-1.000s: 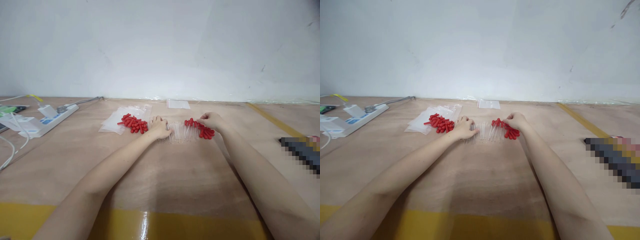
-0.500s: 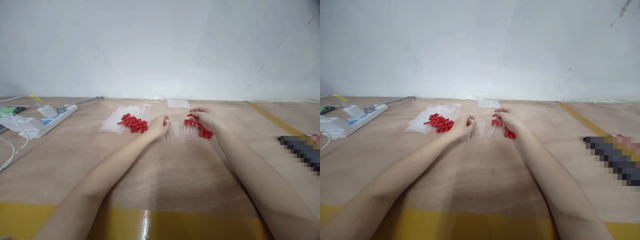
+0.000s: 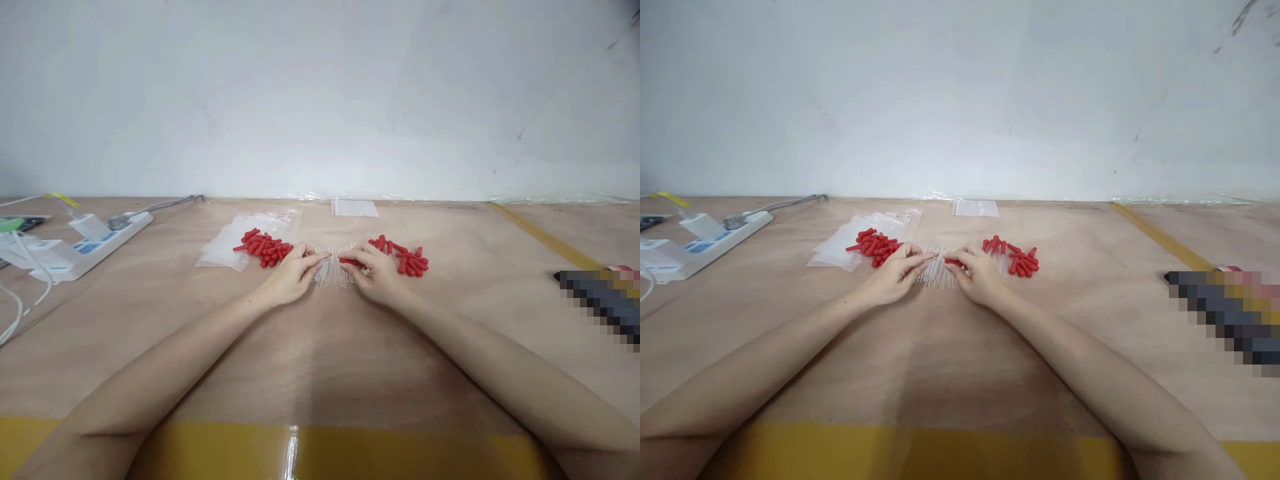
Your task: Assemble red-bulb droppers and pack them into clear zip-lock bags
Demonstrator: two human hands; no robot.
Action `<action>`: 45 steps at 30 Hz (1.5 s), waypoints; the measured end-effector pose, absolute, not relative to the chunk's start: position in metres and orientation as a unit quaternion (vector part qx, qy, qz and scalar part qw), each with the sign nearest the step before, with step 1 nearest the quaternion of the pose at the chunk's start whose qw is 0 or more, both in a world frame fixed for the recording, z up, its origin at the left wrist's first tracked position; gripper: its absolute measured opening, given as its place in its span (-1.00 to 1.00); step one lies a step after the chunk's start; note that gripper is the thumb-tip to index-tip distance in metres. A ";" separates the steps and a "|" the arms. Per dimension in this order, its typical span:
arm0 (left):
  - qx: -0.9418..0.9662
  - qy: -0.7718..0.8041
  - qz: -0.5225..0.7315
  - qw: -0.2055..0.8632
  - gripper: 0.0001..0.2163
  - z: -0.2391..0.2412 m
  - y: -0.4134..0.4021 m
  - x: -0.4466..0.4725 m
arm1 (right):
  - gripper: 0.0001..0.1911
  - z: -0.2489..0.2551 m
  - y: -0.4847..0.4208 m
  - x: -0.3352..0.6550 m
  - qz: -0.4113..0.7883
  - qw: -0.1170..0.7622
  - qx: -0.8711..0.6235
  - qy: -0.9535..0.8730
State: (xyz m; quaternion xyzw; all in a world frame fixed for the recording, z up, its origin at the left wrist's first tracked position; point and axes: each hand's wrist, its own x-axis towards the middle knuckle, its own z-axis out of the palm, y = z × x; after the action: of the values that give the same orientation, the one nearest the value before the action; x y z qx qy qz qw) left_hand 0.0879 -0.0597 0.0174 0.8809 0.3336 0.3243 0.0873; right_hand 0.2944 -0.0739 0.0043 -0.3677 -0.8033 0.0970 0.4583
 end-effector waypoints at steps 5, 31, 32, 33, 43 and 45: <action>0.887 0.282 0.361 0.050 -0.76 0.004 -0.062 0.089 | -0.81 0.000 -0.080 0.291 0.062 0.464 -0.337 -0.817; 0.908 0.253 0.335 0.001 -0.76 -0.005 -0.060 0.087 | -0.89 -0.009 -0.074 0.297 0.065 0.436 -0.263 -0.858; 0.910 0.251 0.331 -0.010 -0.76 -0.005 -0.059 0.087 | -0.89 -0.009 -0.074 0.297 0.065 0.433 -0.261 -0.860; 0.912 0.250 0.326 -0.023 -0.75 -0.005 -0.059 0.087 | -0.89 -0.010 -0.073 0.297 0.065 0.430 -0.257 -0.863; 0.907 0.259 0.324 -0.067 -0.78 -0.007 -0.065 0.095 | -0.85 -0.013 -0.073 0.293 0.075 0.428 -0.251 -0.865; 0.907 0.265 0.323 -0.058 -0.78 -0.008 -0.065 0.096 | -0.85 -0.013 -0.073 0.293 0.075 0.431 -0.253 -0.863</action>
State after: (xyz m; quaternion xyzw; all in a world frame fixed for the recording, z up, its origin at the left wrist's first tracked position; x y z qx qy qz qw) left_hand 0.0964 -0.0649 -0.0080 0.9066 0.2649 0.3231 -0.0585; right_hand 0.2927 -0.0727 -0.0128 -0.2532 -0.8630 0.0748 0.4307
